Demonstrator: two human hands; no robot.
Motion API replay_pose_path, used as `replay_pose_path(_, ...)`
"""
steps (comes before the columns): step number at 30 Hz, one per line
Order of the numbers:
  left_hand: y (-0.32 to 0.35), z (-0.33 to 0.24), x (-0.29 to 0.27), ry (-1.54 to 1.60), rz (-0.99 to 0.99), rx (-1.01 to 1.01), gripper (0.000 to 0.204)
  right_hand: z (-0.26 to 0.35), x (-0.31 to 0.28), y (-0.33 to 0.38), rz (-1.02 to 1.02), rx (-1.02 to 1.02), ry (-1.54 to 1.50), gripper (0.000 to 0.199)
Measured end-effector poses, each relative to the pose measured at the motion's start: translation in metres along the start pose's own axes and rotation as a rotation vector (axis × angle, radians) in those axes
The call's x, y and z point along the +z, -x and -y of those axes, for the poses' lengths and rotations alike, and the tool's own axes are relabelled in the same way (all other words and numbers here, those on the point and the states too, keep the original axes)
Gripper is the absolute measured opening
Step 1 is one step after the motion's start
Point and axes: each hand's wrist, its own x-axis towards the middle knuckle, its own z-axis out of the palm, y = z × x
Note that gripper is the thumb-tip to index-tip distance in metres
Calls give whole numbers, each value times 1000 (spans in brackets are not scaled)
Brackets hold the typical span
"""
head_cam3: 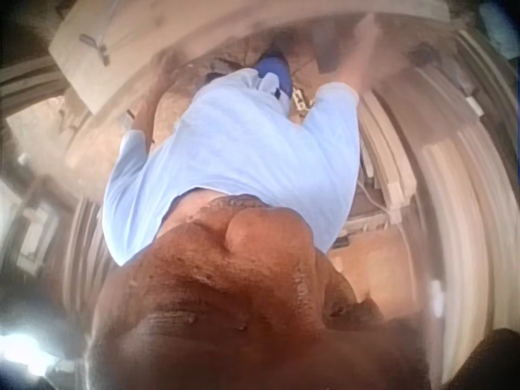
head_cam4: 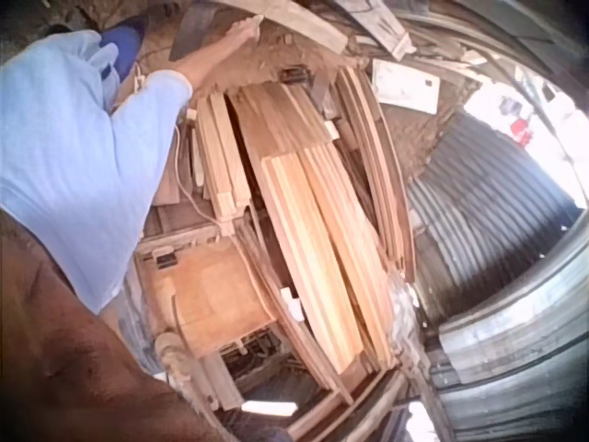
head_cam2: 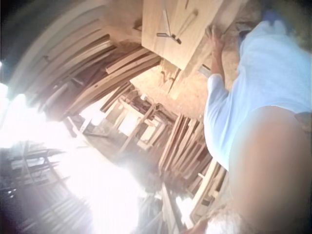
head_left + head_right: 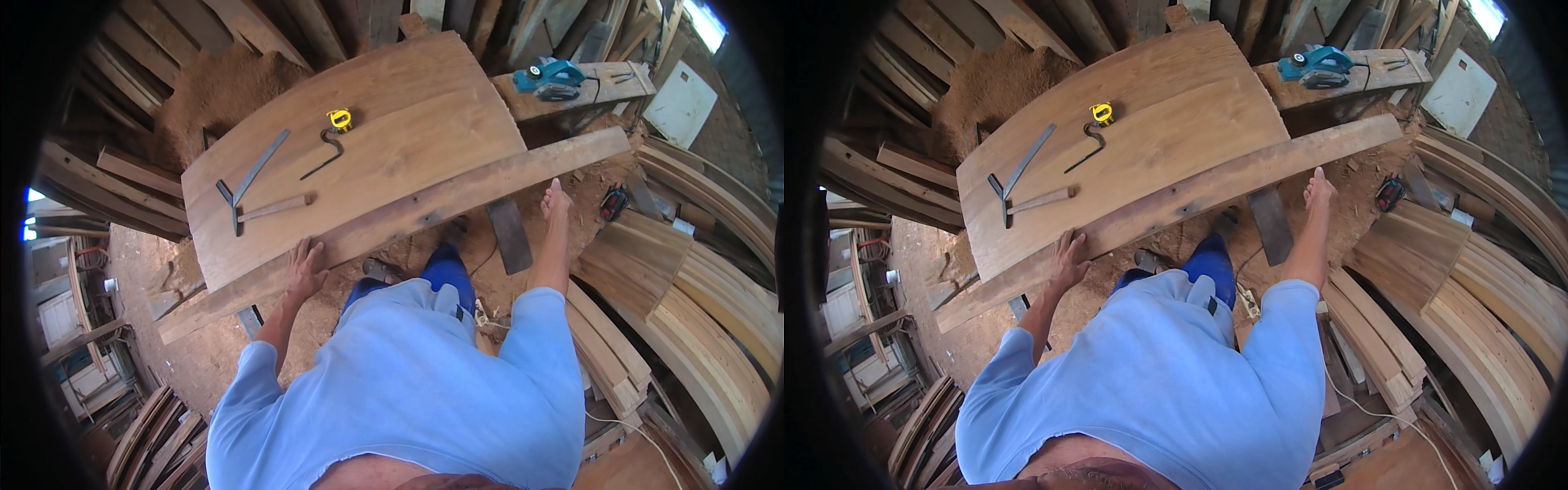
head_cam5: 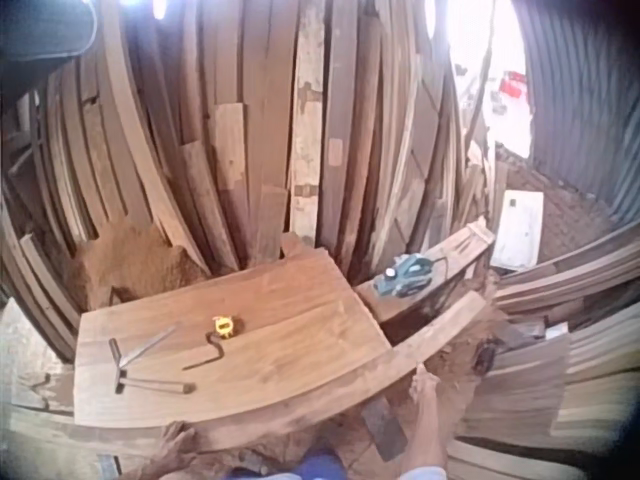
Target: The person measures and marks a piece of wood using a tape measure and a pencil, then checks the alignment of a wooden board against a larger panel on a workbench while using a hammer to position it.
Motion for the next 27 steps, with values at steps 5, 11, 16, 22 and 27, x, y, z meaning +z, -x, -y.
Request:
replay_pose_path(5, 0, -1, 1, 10, 3, -11, 79, -1, 13, -25, 37, 71, 0, 32)
replay_pose_path(11, 0, -5, 0, 15, 22, -51, 81, -6, 19, -37, 29, 65, 23, 30)
replay_pose_path(16, -2, -8, -2, 5, 49, -64, 79, -6, 21, -41, 4, 54, 62, 29)
replay_pose_path(22, -3, -10, -3, 9, 43, -68, 79, -9, 22, -45, -23, 13, 108, 28)
replay_pose_path(27, -1, -9, -2, 22, 31, -72, 79, -6, 25, -44, -50, 29, 150, 28)
